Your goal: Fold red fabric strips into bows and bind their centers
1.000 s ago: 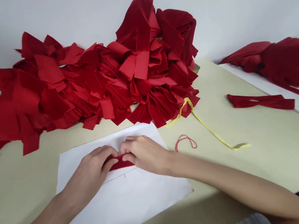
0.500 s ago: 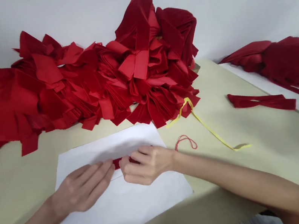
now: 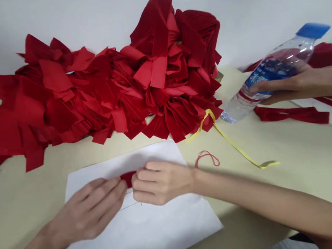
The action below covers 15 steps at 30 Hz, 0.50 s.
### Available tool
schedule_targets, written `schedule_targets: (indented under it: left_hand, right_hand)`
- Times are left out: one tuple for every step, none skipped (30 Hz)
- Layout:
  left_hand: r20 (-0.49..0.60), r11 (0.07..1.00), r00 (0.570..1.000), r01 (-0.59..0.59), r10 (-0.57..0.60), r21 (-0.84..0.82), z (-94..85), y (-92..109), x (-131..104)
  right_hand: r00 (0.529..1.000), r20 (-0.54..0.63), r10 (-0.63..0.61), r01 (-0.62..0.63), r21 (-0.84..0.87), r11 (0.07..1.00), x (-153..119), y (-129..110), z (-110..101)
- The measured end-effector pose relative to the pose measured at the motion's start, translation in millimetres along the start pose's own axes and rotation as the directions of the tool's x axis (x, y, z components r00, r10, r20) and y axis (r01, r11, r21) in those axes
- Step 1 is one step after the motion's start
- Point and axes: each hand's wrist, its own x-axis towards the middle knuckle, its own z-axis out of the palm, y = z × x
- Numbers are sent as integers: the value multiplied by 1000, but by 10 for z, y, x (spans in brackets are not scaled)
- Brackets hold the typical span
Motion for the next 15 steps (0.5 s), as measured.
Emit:
schedule_targets:
  left_hand:
    - [21,999,1000,9,-8,-46,19,62,-20]
    - [43,994,998,49,-45,-95,36,134,-37]
    - [80,979,989,136,-125,-152,49,205,-49]
    - [147,940,961,263,-235,-218,57,267,-51]
    - [224,867,908,409,-354,-287,59,314,-43]
    - [301,763,835,546,-460,-346,55,342,-25]
    - [379,643,753,657,-537,-394,47,350,0]
    - [445,524,676,737,-587,-428,37,342,30]
    - [503,421,610,790,-612,-445,25,322,61]
    - [558,340,555,827,-617,-447,11,294,93]
    - [609,279,506,857,-611,-433,-2,264,123]
    - [652,240,464,881,-600,-407,-16,235,151]
    - [687,220,432,899,-584,-378,-29,209,177]
    - [714,215,410,911,-567,-353,-41,188,200]
    - [734,223,400,916,-549,-333,-51,171,221]
  right_hand:
    - [998,56,34,-38,62,997,2,-44,-4]
    - [990,121,76,-92,130,987,2,-95,-8]
    - [975,184,125,-161,197,967,1,-145,-11]
    - [954,242,176,-238,258,936,0,-190,-14]
    - [930,288,227,-316,314,895,2,-226,-15]
    - [904,321,283,-394,367,843,6,-253,-15]
    - [876,342,339,-465,420,779,13,-269,-14]
    - [847,357,394,-527,472,707,22,-278,-12]
    - [816,374,441,-578,521,628,32,-280,-10]
    - [782,395,481,-621,561,548,44,-277,-8]
    - [747,420,515,-656,590,470,55,-272,-7]
    - [713,451,536,-686,606,403,67,-266,-7]
    - [683,484,547,-712,610,349,78,-258,-7]
    - [656,516,552,-734,607,305,88,-249,-6]
    - [634,543,551,-751,603,270,98,-240,-6]
